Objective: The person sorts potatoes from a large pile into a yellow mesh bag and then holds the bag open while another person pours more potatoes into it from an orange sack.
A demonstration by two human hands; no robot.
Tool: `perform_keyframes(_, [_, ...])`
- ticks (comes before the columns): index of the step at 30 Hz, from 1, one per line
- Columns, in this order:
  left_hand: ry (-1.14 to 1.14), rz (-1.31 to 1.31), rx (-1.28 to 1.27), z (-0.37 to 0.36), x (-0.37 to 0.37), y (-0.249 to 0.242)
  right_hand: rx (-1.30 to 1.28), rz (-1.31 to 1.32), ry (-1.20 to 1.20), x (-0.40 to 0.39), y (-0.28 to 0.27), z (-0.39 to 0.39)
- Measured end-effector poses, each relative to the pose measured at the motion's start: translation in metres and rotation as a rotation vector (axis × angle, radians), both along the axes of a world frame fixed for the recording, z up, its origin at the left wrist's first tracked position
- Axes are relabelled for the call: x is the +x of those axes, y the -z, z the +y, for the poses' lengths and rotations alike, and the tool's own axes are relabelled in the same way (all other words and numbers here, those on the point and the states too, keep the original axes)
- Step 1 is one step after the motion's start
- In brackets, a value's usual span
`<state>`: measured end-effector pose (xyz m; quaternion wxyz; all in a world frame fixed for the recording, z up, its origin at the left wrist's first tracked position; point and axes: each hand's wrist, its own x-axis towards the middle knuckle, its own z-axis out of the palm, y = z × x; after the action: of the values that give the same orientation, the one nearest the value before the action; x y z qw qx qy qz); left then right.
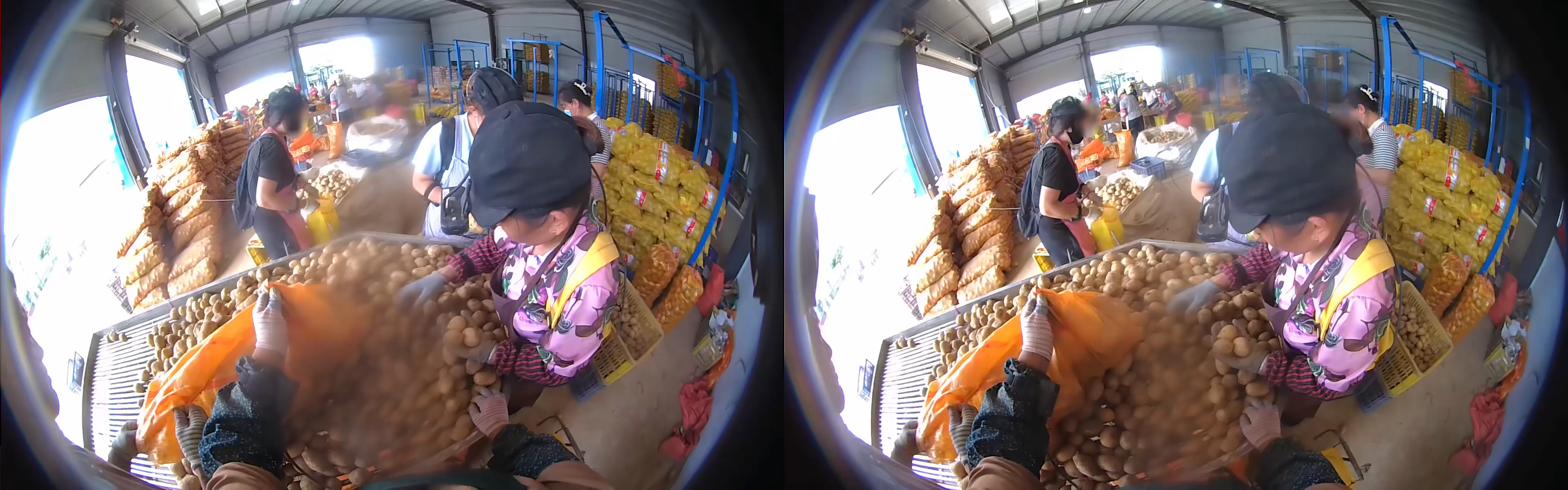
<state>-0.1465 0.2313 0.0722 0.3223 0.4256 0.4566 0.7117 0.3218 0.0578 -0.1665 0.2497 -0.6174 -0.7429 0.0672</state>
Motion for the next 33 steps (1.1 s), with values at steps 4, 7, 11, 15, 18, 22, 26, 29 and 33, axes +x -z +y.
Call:
perform_keyframes(4, [-0.076, -0.067, -0.004, 0.018, -0.050, -0.013, 0.042, -0.012, 0.020, 0.002, -0.004, 0.001])
perform_keyframes(7, [-0.404, 0.161, 0.032, 0.017, -0.076, -0.062, 0.033, 0.001, 0.011, 0.000, -0.013, -0.001])
perform_keyframes(11, [-0.722, 0.434, 0.078, 0.049, -0.170, -0.101, 0.052, 0.005, 0.004, 0.006, -0.008, 0.000])
perform_keyframes(15, [-0.762, 0.209, 0.080, 0.049, -0.225, -0.082, 0.039, 0.001, 0.011, 0.007, -0.012, -0.002])
perform_keyframes(18, [-0.828, 0.255, 0.079, 0.028, -0.220, -0.096, 0.040, -0.009, 0.006, 0.004, -0.011, -0.001])
perform_keyframes(22, [-0.901, 0.249, 0.069, 0.017, -0.298, -0.108, 0.049, 0.026, 0.007, 0.000, -0.010, -0.005])
perform_keyframes(26, [-0.931, 0.337, 0.124, -0.007, -0.347, -0.107, 0.047, 0.031, -0.004, 0.002, -0.011, 0.000])
perform_keyframes(29, [-0.961, 0.496, 0.157, -0.014, -0.380, -0.098, 0.065, 0.009, -0.011, 0.007, -0.015, 0.000])
perform_keyframes(33, [-0.847, 0.297, 0.200, -0.045, -0.343, -0.129, 0.096, 0.005, -0.021, 0.017, -0.009, -0.005])
